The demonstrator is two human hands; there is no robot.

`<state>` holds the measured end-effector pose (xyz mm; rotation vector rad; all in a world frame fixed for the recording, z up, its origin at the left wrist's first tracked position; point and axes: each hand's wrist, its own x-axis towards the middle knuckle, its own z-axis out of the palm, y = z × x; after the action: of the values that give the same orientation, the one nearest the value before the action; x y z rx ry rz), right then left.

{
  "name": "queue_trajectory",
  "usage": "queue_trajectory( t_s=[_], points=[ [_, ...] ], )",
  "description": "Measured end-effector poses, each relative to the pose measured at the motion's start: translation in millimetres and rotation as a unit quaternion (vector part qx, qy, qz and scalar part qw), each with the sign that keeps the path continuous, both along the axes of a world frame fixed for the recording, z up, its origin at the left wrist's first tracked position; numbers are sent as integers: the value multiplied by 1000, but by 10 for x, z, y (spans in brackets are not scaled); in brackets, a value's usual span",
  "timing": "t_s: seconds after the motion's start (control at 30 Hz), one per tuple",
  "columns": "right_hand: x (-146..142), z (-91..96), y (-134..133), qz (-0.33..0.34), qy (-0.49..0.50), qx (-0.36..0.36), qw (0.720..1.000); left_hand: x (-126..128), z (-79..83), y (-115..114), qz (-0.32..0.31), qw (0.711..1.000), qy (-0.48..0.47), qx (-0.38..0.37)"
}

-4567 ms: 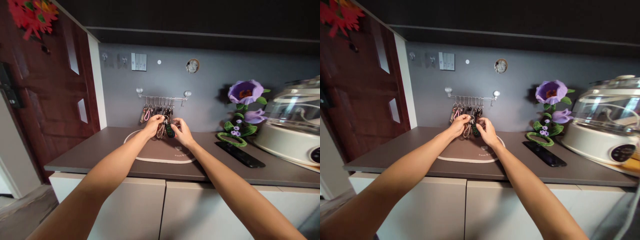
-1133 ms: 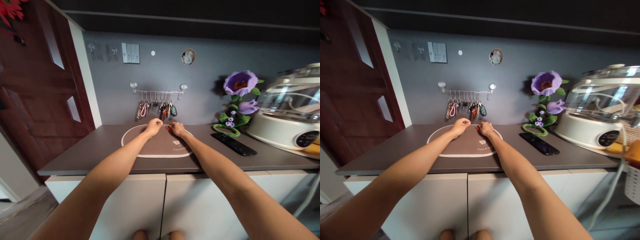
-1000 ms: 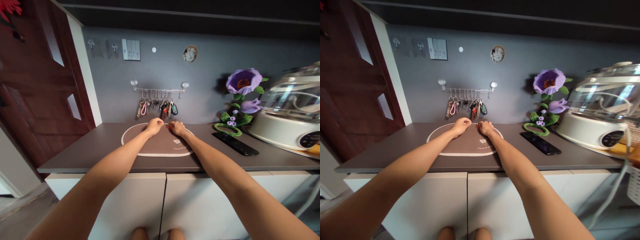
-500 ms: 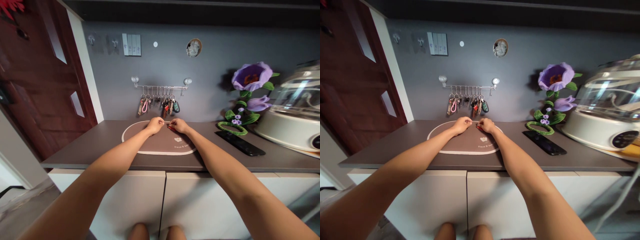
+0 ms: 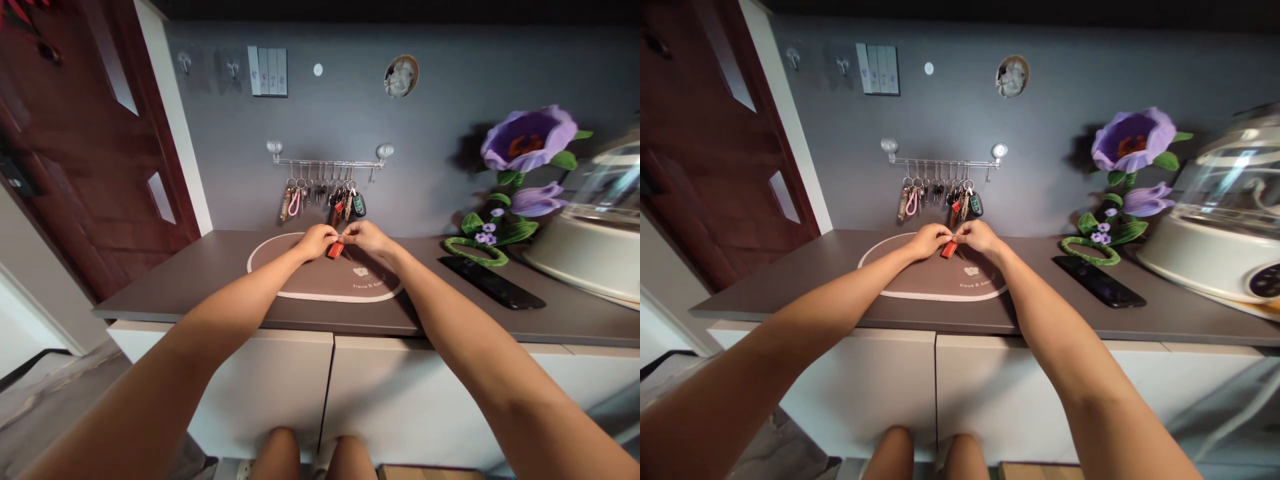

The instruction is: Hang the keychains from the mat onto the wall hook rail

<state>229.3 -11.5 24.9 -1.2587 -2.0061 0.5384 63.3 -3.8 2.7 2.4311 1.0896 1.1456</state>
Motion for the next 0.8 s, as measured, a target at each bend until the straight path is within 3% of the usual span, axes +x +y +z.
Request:
queue_trajectory(
  t_s=[0.17, 0.37, 0.5, 0.63, 0.8],
  points=[
    [-15, 37, -76, 50, 98, -55, 992, -8, 56, -29, -12, 1000, 0, 2],
    [-35, 79, -148, 99, 209, -145, 962, -17, 105, -78, -23, 999, -42, 3],
    [-35, 70, -152, 114, 257, -157, 947, -2, 93, -68, -39, 984, -154, -86],
    [-35, 29, -119, 124, 271, -154, 942, 23, 68, -16, -68, 942, -276, -181],
    [-65, -11, -104, 126, 291, -126, 940, 24, 64, 9, -80, 926, -306, -208]
  ],
)
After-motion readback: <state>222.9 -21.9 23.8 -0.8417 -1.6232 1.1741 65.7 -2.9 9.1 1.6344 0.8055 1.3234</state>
